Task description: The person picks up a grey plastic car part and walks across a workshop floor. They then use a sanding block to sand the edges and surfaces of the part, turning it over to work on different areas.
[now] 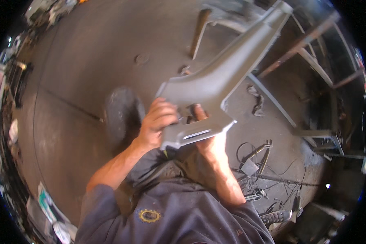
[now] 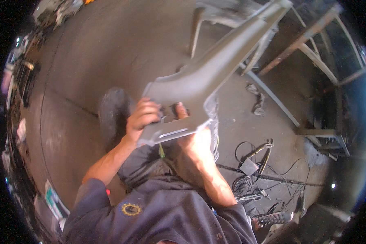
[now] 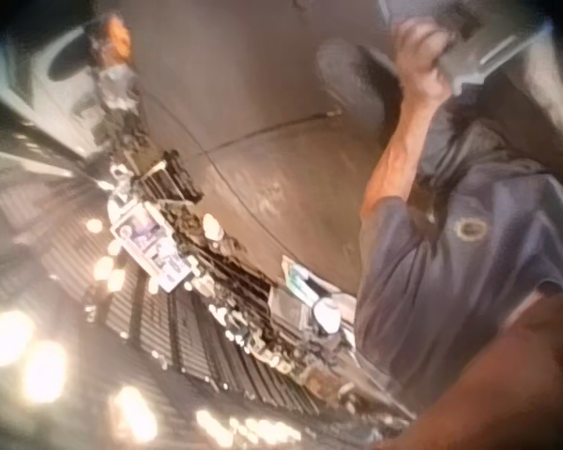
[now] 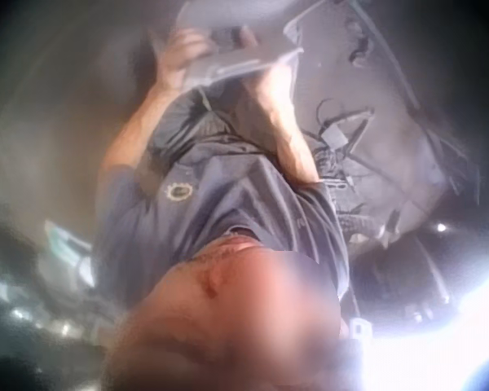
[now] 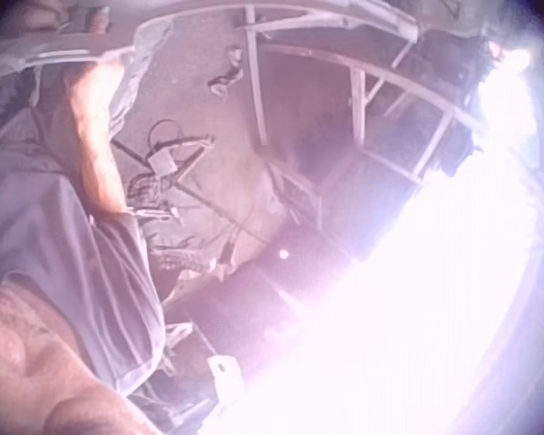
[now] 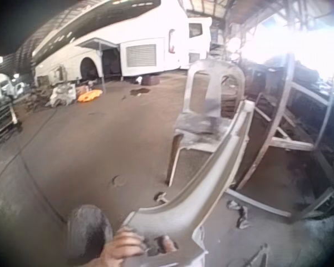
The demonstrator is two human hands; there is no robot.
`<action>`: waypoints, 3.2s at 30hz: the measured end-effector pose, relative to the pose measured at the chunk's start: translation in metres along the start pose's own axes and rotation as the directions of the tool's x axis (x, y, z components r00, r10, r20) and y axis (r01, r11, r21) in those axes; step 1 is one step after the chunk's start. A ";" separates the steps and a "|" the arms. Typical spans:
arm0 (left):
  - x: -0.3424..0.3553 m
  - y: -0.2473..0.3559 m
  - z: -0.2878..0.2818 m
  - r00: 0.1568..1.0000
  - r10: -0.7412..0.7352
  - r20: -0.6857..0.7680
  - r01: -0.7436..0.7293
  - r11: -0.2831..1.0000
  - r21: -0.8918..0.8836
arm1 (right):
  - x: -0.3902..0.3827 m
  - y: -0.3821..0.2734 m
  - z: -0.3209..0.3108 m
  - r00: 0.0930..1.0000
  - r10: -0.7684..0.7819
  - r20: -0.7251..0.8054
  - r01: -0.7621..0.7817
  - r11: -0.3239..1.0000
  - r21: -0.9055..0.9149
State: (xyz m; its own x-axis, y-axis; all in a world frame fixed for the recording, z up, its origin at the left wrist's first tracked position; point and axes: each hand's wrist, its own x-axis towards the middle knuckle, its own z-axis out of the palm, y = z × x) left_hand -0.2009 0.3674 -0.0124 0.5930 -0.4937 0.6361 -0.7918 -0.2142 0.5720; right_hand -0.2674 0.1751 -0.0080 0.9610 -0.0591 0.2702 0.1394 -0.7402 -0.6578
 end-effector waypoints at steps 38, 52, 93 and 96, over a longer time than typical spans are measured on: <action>0.034 0.028 0.091 0.866 -0.382 -0.323 0.182 0.843 -0.506 | -0.003 -0.008 -0.021 0.953 0.169 -0.250 -0.207 0.969 -0.132; 0.030 0.034 0.087 0.866 -0.395 -0.307 0.208 0.842 -0.497 | -0.003 0.008 -0.031 0.954 0.190 -0.234 -0.212 0.975 -0.070; 0.051 0.028 0.075 0.721 -0.597 -0.353 0.248 0.698 -0.672 | 0.003 0.009 -0.021 0.969 -0.048 -0.243 0.039 0.998 -0.042; 0.057 0.035 0.077 0.713 -0.599 -0.365 0.201 0.673 -0.712 | 0.020 0.031 -0.028 0.932 -0.165 -0.323 0.150 0.986 -0.071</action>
State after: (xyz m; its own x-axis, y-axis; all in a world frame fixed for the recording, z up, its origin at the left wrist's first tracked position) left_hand -0.2057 0.2665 0.0038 0.9503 0.0841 0.2998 -0.3097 0.3563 0.8816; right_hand -0.2508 0.1325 -0.0032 0.7952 -0.1496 0.5876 0.2644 -0.7865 -0.5582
